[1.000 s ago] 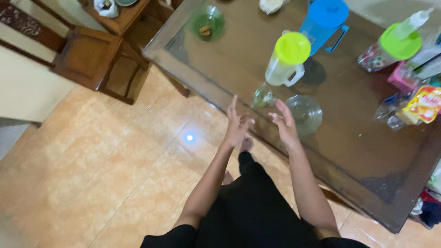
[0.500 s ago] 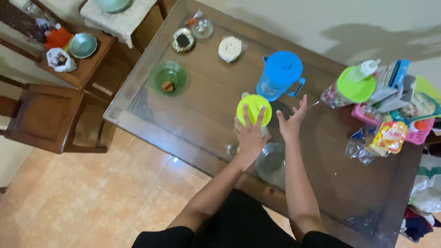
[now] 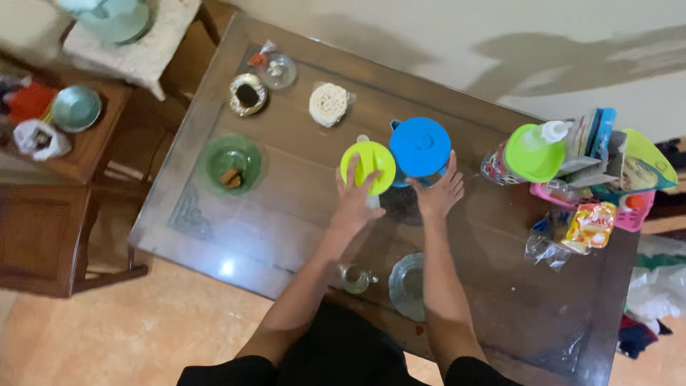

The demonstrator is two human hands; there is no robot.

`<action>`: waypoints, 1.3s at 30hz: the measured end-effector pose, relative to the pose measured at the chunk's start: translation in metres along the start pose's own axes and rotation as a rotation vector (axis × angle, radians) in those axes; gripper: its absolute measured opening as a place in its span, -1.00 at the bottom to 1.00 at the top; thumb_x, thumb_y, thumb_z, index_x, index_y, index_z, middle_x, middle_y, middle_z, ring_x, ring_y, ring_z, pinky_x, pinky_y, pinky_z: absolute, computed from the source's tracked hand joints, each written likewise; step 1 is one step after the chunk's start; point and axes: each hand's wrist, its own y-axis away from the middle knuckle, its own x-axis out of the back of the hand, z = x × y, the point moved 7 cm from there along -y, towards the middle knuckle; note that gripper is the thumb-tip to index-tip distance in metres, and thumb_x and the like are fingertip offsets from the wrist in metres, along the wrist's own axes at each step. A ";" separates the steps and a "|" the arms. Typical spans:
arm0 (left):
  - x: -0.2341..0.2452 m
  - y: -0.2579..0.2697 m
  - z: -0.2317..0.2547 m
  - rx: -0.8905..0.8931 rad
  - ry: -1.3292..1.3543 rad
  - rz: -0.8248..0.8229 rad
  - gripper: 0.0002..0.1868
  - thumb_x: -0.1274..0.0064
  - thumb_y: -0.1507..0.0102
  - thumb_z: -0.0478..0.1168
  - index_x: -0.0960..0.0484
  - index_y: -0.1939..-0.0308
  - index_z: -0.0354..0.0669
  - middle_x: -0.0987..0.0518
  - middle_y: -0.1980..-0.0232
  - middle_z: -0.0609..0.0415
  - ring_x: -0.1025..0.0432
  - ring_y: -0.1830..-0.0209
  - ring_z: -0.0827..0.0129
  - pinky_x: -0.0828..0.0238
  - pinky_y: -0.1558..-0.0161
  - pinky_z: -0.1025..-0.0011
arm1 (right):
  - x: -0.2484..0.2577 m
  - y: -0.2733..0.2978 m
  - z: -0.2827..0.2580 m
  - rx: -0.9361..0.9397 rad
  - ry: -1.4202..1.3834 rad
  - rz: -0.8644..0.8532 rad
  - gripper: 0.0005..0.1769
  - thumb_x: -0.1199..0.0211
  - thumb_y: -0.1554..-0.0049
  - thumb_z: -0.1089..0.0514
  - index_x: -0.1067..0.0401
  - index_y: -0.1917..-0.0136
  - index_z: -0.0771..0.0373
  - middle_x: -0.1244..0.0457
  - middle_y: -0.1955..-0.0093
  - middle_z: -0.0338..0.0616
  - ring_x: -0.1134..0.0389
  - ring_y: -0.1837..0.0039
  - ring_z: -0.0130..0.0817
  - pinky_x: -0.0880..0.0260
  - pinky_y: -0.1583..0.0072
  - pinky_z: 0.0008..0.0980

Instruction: The person opens a packaged loaf of bread on a glass dining table, then walks to the kitchen and picks up a fork and spoon. They place slices of bread into a square pan on a gas stove, spoon a yellow spread onto the bread, spread it over the slices, and flip and reposition the slices as they toast in the pan.

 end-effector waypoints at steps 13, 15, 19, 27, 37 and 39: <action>0.014 -0.125 -0.048 -0.326 0.089 -0.128 0.26 -0.62 0.31 -0.12 -0.30 -0.45 0.22 0.19 -0.62 -0.31 0.26 -0.65 -0.29 0.37 -0.57 -0.22 | -0.047 0.026 -0.059 -0.246 0.079 0.297 0.35 -0.35 -0.09 -0.50 0.31 -0.68 0.31 -0.13 -0.24 0.14 -0.15 -0.29 0.15 0.05 -0.38 0.17; 0.017 -0.116 -0.044 -0.252 0.110 -0.094 0.28 -0.60 0.27 -0.16 -0.23 -0.49 0.12 0.23 -0.59 -0.36 0.29 -0.64 -0.32 0.36 -0.56 -0.19 | -0.047 0.031 -0.060 -0.222 0.015 0.252 0.34 -0.38 -0.09 -0.46 0.36 -0.67 0.26 -0.09 -0.29 0.19 -0.12 -0.32 0.21 0.09 -0.39 0.22; 0.020 -0.049 -0.030 -0.137 0.028 0.029 0.05 -0.46 -0.03 -0.27 -0.24 -0.54 0.18 0.03 -0.62 -0.29 0.03 -0.60 -0.25 -0.01 -0.58 0.01 | -0.028 0.062 -0.042 -0.173 -0.043 0.094 0.29 -0.48 -0.09 -0.22 0.37 -0.70 0.12 0.00 -0.43 0.28 -0.04 -0.42 0.29 0.09 -0.42 0.25; -0.016 0.118 -0.014 -0.166 0.310 -0.510 -0.08 -0.39 -0.13 -0.24 -0.24 -0.50 0.21 -0.18 -0.53 -0.16 -0.18 -0.51 -0.13 -0.23 -0.42 0.03 | 0.031 0.192 0.007 -0.145 -0.159 0.050 0.21 -0.49 -0.09 0.11 0.29 -0.72 0.07 0.04 -0.54 0.26 0.05 -0.55 0.25 0.17 -0.49 0.28; -0.103 0.205 -0.054 -0.069 -0.251 -0.764 -0.19 -0.24 -0.17 -0.34 -0.34 -0.44 0.39 -0.26 -0.52 0.00 -0.28 -0.43 -0.08 -0.29 -0.30 -0.09 | 0.051 0.301 0.131 -0.578 0.003 0.063 0.12 -0.41 -0.09 0.10 0.23 -0.70 -0.02 0.07 -0.50 0.19 0.01 -0.49 0.27 0.01 -0.43 0.23; -0.110 0.209 -0.068 0.000 -0.183 -0.764 -0.16 -0.25 -0.10 -0.35 -0.34 -0.41 0.35 -0.31 -0.48 0.00 -0.37 -0.38 -0.06 -0.42 -0.29 0.04 | 0.040 0.316 0.160 -0.695 -0.012 -0.010 0.14 -0.40 -0.11 0.07 0.30 -0.69 0.10 0.11 -0.48 0.27 0.03 -0.46 0.34 0.03 -0.40 0.27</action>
